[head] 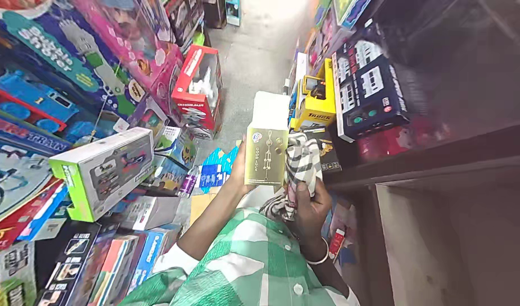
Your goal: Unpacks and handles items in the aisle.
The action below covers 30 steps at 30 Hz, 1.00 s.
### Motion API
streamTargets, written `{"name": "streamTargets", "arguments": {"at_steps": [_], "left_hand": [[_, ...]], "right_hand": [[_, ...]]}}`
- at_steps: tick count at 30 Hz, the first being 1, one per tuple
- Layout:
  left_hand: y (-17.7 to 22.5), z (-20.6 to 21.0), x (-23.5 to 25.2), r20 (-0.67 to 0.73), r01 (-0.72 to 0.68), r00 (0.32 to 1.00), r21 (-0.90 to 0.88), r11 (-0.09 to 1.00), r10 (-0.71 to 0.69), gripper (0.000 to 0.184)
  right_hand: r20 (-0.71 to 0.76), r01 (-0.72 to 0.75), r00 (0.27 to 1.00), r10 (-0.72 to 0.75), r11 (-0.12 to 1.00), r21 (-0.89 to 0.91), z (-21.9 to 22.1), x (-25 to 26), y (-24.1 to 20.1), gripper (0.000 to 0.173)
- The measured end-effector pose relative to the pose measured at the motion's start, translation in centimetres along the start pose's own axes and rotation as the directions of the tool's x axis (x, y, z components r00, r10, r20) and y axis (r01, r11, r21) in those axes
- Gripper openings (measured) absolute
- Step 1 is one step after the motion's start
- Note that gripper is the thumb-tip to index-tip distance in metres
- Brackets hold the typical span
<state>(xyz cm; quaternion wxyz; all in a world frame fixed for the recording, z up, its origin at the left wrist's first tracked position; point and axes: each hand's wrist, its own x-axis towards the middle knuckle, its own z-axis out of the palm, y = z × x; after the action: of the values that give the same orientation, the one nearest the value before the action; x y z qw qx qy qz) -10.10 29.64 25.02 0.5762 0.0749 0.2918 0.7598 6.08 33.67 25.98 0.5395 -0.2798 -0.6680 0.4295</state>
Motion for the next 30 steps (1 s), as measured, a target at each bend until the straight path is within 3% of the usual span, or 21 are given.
{"name": "streamTargets", "arguments": {"at_steps": [6, 13, 17, 20, 26, 28, 30], "left_hand": [[-0.1, 3.6, -1.8, 0.054, 0.049, 0.997, 0.155, 0.987, -0.058, 0.059], [-1.5, 3.0, -1.7, 0.219, 0.055, 0.973, 0.091, 0.994, -0.074, 0.06], [-1.6, 3.2, -2.5, 0.223, 0.043, 0.972, 0.117, 0.992, -0.068, 0.059], [-1.9, 2.8, -2.9, 0.235, 0.045, 0.971, 0.041, 0.998, -0.053, 0.061], [0.0, 2.7, -1.7, 0.061, -0.18, 0.982, -0.011, 0.984, 0.18, 0.059], [0.1, 3.1, -1.6, -0.02, -0.302, 0.952, 0.093, 0.949, 0.305, 0.054], [-0.9, 3.3, -1.5, -0.041, -0.426, 0.886, 0.322, 0.845, 0.462, 0.04]], "right_hand": [[-0.103, -0.028, 0.994, 0.033, 0.998, 0.052, -0.6, 2.8, -0.6, 0.017], [-0.155, -0.015, 0.988, 0.028, 0.996, 0.087, -1.8, 2.5, -1.1, 0.016], [-0.154, -0.01, 0.988, 0.023, 0.996, 0.085, -2.1, 1.9, -1.6, 0.017], [-0.138, -0.034, 0.989, 0.046, 0.995, 0.09, -2.1, 1.2, -2.0, 0.017], [0.048, -0.048, 0.998, 0.044, 0.995, 0.089, -1.7, -0.6, -1.7, 0.016], [0.008, -0.034, 0.999, 0.034, 0.999, 0.034, -1.3, -1.0, -1.4, 0.018], [-0.032, -0.04, 0.999, 0.039, 0.998, -0.048, -0.8, -1.5, -1.0, 0.04]]}}
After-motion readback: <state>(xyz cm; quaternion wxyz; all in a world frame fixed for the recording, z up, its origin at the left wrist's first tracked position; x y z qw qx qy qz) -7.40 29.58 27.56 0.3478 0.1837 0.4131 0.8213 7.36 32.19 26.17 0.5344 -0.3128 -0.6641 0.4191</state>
